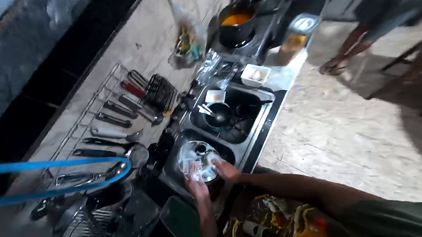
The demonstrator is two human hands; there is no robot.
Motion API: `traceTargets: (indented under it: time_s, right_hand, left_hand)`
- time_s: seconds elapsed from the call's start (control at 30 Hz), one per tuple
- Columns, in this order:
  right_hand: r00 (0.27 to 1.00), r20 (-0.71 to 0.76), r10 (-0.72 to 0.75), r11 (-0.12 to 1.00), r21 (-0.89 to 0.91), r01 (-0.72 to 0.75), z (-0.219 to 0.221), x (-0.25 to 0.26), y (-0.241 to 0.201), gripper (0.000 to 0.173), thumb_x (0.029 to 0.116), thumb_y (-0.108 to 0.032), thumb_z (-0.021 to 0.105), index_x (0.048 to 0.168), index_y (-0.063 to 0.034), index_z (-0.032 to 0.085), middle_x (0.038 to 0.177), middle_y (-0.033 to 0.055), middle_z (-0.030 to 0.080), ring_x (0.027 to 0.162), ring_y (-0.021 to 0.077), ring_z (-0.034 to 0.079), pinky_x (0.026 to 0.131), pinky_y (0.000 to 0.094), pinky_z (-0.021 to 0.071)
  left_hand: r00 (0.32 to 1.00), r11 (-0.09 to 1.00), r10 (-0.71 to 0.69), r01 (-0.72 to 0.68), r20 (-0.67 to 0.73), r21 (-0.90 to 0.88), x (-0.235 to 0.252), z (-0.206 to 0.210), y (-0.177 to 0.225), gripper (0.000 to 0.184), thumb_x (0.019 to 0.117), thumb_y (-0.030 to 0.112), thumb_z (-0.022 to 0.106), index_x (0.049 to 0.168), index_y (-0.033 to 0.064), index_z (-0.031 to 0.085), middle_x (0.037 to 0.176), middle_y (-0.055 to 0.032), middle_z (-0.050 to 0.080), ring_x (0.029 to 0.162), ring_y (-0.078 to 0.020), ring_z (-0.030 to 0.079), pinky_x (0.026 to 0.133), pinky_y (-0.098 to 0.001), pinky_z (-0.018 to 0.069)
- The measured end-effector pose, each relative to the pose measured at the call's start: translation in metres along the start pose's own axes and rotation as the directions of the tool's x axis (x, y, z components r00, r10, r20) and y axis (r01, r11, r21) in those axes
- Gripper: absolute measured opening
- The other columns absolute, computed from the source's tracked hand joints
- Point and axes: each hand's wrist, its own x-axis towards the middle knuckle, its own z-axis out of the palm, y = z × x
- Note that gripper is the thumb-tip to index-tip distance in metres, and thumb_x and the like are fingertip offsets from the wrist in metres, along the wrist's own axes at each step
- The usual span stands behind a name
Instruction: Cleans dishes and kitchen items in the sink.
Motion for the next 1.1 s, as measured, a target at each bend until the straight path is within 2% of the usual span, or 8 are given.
traceTargets:
  time_s: [0.23,0.4,0.53,0.67,0.8,0.93,1.03,1.1]
  right_hand:
    - [0.958,-0.243,0.151,0.962,0.259,-0.086,-0.016,0.069,0.020,0.051,0.1073,-0.032,0.047,0.148,-0.0019,0.049,0.137,0.0220,0.062,0.126,0.0336,0.062,0.110,0.0494,0.0483]
    - [0.957,0.201,0.209,0.582,0.761,-0.287,-0.057,0.086,0.034,0.047,0.0980,-0.026,0.068,0.138,-0.0045,0.055,0.110,0.0112,0.069,0.092,0.0190,0.068,0.082,0.0384,0.0588]
    - [0.906,0.407,0.114,0.399,0.817,-0.417,-0.068,0.070,0.044,0.040,0.0989,-0.009,0.062,0.137,-0.0022,0.054,0.110,0.0149,0.072,0.093,0.0258,0.073,0.084,0.0443,0.0622]
    - [0.922,0.324,0.213,0.404,0.829,-0.385,-0.060,0.069,0.041,0.038,0.0982,-0.007,0.062,0.135,-0.0015,0.056,0.107,0.0155,0.073,0.090,0.0261,0.073,0.080,0.0435,0.0623]
    - [0.911,0.276,0.306,0.382,0.841,-0.383,-0.057,0.075,0.035,0.038,0.0999,-0.007,0.061,0.137,-0.0015,0.054,0.104,0.0160,0.074,0.086,0.0267,0.074,0.076,0.0412,0.0632]
    - [0.935,0.140,0.325,0.552,0.775,-0.308,-0.045,0.087,0.033,0.047,0.0968,-0.010,0.068,0.141,-0.0021,0.054,0.116,0.0190,0.071,0.094,0.0303,0.074,0.080,0.0464,0.0642]
    - [0.994,-0.019,0.106,0.919,0.383,-0.090,-0.033,0.092,0.026,0.042,0.0934,-0.026,0.071,0.131,-0.0074,0.066,0.121,0.0151,0.071,0.111,0.0259,0.069,0.101,0.0482,0.0546]
    - [0.998,0.004,-0.059,0.993,0.106,0.058,-0.025,0.088,0.014,0.037,0.0950,-0.025,0.067,0.129,-0.0098,0.067,0.119,0.0183,0.071,0.113,0.0358,0.068,0.102,0.0588,0.0502]
  left_hand:
    - [0.992,0.993,-0.116,0.117,-0.052,0.005,-0.005,-0.007,0.009,0.046,0.1136,0.025,0.023,0.148,0.0024,0.044,0.133,-0.0191,0.066,0.114,-0.0282,0.069,0.091,-0.0423,0.0588]
    - [0.960,0.955,-0.253,0.268,-0.120,0.125,0.029,-0.038,-0.021,0.055,0.1131,0.040,0.028,0.142,-0.0020,0.048,0.125,-0.0208,0.067,0.108,-0.0280,0.069,0.092,-0.0439,0.0577]
    - [0.929,0.842,-0.208,0.329,-0.306,0.427,0.062,-0.056,-0.063,0.058,0.1096,0.052,0.035,0.119,0.0017,0.062,0.098,-0.0107,0.064,0.086,-0.0188,0.060,0.078,-0.0393,0.0530]
    - [0.941,0.763,-0.174,0.315,-0.290,0.564,0.078,-0.058,-0.082,0.057,0.1122,0.041,0.035,0.143,-0.0033,0.052,0.146,-0.0259,0.052,0.134,-0.0360,0.050,0.111,-0.0563,0.0407]
    - [0.964,0.642,-0.178,0.266,-0.198,0.719,0.091,-0.071,-0.095,0.041,0.1102,0.021,0.046,0.143,-0.0022,0.052,0.144,-0.0260,0.054,0.133,-0.0371,0.052,0.110,-0.0551,0.0419]
    - [0.934,0.695,-0.285,0.356,-0.216,0.625,0.091,-0.077,-0.092,0.042,0.1106,0.020,0.044,0.146,-0.0025,0.047,0.145,-0.0269,0.052,0.129,-0.0375,0.054,0.106,-0.0532,0.0464]
    - [0.930,0.801,-0.327,0.367,-0.167,0.473,0.083,-0.065,-0.075,0.046,0.1137,0.028,0.034,0.145,-0.0028,0.047,0.135,-0.0243,0.060,0.114,-0.0308,0.065,0.097,-0.0442,0.0537]
    - [0.916,0.852,-0.383,0.401,-0.122,0.337,0.078,-0.052,-0.057,0.062,0.1127,0.047,0.021,0.154,0.0017,0.034,0.143,-0.0241,0.055,0.116,-0.0325,0.065,0.097,-0.0446,0.0547]
